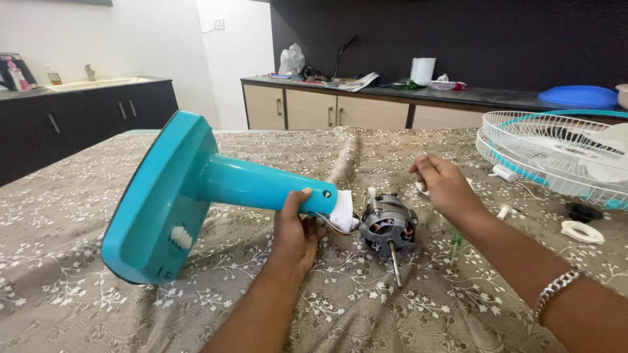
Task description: The person reassembles an electric fan by connecting the motor to the fan stand, securing it with a screwdriver, and attaching the rear fan cage. The person uses a screwdriver to tighten screws and aligns components by hand.
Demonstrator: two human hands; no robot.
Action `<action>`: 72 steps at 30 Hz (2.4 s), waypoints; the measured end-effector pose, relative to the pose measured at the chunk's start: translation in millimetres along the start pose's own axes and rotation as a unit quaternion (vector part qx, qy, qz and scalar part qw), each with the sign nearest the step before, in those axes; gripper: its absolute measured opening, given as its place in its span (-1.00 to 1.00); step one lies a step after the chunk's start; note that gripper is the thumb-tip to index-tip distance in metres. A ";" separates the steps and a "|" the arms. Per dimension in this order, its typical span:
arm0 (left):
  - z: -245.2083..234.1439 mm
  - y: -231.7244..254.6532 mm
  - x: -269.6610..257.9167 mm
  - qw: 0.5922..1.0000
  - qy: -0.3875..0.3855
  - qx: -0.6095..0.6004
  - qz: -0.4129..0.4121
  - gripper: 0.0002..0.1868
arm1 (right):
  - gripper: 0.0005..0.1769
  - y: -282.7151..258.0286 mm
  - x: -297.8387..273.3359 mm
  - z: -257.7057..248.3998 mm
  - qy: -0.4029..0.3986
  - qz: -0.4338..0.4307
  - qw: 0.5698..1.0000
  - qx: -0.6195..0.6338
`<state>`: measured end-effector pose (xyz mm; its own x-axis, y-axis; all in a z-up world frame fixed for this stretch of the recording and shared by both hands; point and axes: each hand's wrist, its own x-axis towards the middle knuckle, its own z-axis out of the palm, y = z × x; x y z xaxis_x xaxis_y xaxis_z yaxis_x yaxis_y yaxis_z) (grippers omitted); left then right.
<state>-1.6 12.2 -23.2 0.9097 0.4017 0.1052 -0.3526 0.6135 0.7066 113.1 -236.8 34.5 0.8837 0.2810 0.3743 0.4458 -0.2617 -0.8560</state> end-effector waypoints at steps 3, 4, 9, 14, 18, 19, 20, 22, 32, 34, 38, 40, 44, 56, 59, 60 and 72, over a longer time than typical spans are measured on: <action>-0.1 -0.5 1.5 1.000 0.006 -0.002 -0.001 -0.51 | -0.48 17.8 -14.8 -31.6 0.041 0.002 0.998 -0.043; -0.4 -0.4 1.4 1.000 0.000 -0.006 -0.001 -0.51 | -0.53 21.4 -18.6 -38.3 0.023 0.028 0.996 -0.085; 0.1 0.4 -0.5 1.000 -0.009 -0.002 0.008 -0.48 | -0.56 35.4 -54.5 -59.5 -0.157 0.128 0.926 -0.318; 0.9 1.1 -0.7 1.000 -0.001 -0.017 -0.019 -0.46 | -0.57 29.8 -82.0 -57.5 -0.173 0.064 0.908 -0.375; -2.7 -0.3 3.2 1.000 -0.012 -0.007 -0.015 -0.43 | -0.63 10.0 -94.4 -47.5 -0.171 0.043 0.889 -0.423; -4.0 0.8 4.7 1.000 -0.012 0.005 -0.018 -0.42 | -0.65 4.8 -97.9 -44.6 -0.165 0.064 0.887 -0.427; -5.2 1.9 6.4 1.000 -0.012 0.016 -0.021 -0.40 | -0.68 0.8 -101.7 -42.4 -0.157 0.085 0.885 -0.431; -10.2 2.0 6.5 0.998 0.004 0.052 -0.036 -0.38 | -0.72 -1.9 -105.9 -38.7 -0.149 0.114 0.885 -0.425; -15.0 13.7 1.6 0.996 -0.031 0.066 -0.047 -0.37 | -0.81 4.8 -87.8 -50.6 -0.170 0.154 0.898 -0.375; -14.7 12.3 1.6 0.996 -0.034 0.060 -0.050 -0.38 | -0.80 6.4 -82.9 -52.6 -0.193 0.169 0.890 -0.377; -13.9 10.1 2.7 0.997 -0.045 0.045 -0.049 -0.40 | -0.73 3.0 -72.3 -57.1 -0.240 0.150 0.867 -0.410; -13.7 9.8 4.0 0.997 -0.054 0.042 -0.046 -0.42 | -0.71 -1.5 -66.7 -53.0 -0.231 0.122 0.888 -0.379; -14.4 8.4 4.7 0.996 -0.069 0.028 -0.040 -0.46 | -0.71 -28.4 -50.6 -40.0 -0.139 0.068 0.960 -0.234; -4.1 15.2 -11.6 0.996 -0.067 0.059 -0.025 -0.43 | -0.69 -100.8 -40.9 65.2 -0.190 -0.015 0.982 0.009; -2.9 16.3 -10.5 0.997 -0.058 0.050 -0.032 -0.44 | -0.70 -107.9 -41.1 74.0 -0.193 -0.003 0.981 -0.016; -3.2 16.5 -9.5 0.997 -0.052 0.048 -0.035 -0.44 | -0.70 -109.3 -41.1 75.1 -0.191 -0.002 0.981 -0.033; -4.5 15.0 -10.0 0.995 -0.066 0.065 -0.022 -0.47 | -0.75 -109.0 -39.7 82.9 -0.141 -0.103 0.971 -0.164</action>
<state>-17.0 20.5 -16.9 0.9478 0.2775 0.1571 -0.2878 0.5323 0.7962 17.7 -142.8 83.4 0.7179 0.5874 0.3736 0.6709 -0.4405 -0.5965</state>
